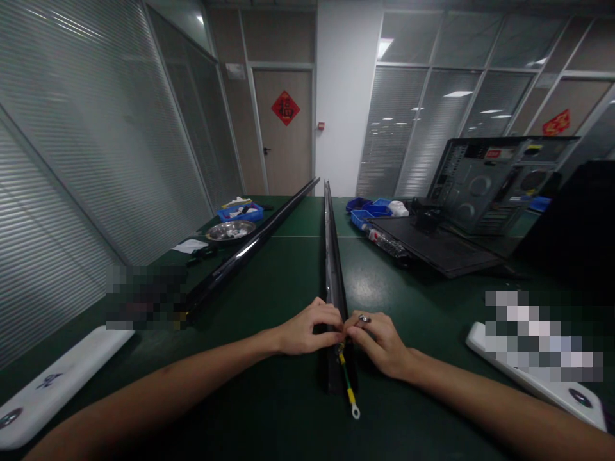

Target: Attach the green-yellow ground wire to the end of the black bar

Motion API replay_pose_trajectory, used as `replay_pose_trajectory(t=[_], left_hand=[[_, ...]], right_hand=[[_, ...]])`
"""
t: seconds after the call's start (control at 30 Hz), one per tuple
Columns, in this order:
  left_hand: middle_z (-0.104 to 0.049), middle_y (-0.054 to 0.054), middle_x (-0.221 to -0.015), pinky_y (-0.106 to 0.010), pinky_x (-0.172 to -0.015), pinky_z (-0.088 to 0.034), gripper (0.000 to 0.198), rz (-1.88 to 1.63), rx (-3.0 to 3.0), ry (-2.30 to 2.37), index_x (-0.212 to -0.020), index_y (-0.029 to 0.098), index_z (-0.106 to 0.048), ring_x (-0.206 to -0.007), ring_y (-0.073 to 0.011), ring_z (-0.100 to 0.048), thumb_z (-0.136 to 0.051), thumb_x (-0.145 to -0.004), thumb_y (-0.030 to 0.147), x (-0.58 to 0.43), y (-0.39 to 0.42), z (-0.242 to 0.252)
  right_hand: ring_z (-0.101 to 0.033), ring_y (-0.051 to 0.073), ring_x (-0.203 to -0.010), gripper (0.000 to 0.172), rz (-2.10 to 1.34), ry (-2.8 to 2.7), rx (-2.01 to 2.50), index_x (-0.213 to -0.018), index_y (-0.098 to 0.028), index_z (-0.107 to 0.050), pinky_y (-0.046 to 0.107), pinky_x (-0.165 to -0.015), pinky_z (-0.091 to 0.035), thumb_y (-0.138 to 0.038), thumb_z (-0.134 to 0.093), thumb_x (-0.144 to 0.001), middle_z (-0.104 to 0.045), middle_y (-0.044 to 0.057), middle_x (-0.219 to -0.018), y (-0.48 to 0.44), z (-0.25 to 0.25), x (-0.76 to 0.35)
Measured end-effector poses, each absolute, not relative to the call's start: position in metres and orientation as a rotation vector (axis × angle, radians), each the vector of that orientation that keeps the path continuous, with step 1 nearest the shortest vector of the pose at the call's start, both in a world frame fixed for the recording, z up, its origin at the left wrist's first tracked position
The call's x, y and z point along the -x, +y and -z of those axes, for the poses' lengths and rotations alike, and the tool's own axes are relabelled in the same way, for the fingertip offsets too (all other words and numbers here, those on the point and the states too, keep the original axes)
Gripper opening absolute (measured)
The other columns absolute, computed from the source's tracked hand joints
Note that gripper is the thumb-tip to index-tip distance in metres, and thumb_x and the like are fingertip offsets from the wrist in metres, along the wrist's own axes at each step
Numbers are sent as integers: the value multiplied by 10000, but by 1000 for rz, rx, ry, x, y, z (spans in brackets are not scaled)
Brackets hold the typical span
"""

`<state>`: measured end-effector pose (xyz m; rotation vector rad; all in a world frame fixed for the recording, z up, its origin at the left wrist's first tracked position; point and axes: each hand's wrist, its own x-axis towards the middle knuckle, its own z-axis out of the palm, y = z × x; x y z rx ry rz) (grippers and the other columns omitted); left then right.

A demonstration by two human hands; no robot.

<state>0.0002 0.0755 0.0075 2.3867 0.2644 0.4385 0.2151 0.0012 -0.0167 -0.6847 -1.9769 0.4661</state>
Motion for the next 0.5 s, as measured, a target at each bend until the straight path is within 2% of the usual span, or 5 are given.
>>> replay_pose_trajectory(t=[0.17, 0.5], left_hand=[[-672, -22, -946, -335, -926, -324, 393, -441, -2404, 248, -924, 186, -650, -954, -187, -600, -483, -1072, 510, 0, 76, -6], [-668, -23, -939, -330, -918, -326, 430, -454, -2412, 244, -933, 185, -642, -934, -184, -599, -454, -1072, 547, -1, 77, -3]], right_hand=[[-638, 151, -670, 232, -513, -1978, 696, -892, -187, -652, 260, -662, -496, -298, -559, -1072, -682, 25, -791, 2, 19, -215], [-634, 145, -657, 270, -550, -1991, 738, -861, -182, -638, 246, -656, -499, -331, -564, -1073, -664, 16, -770, 2, 14, -213]])
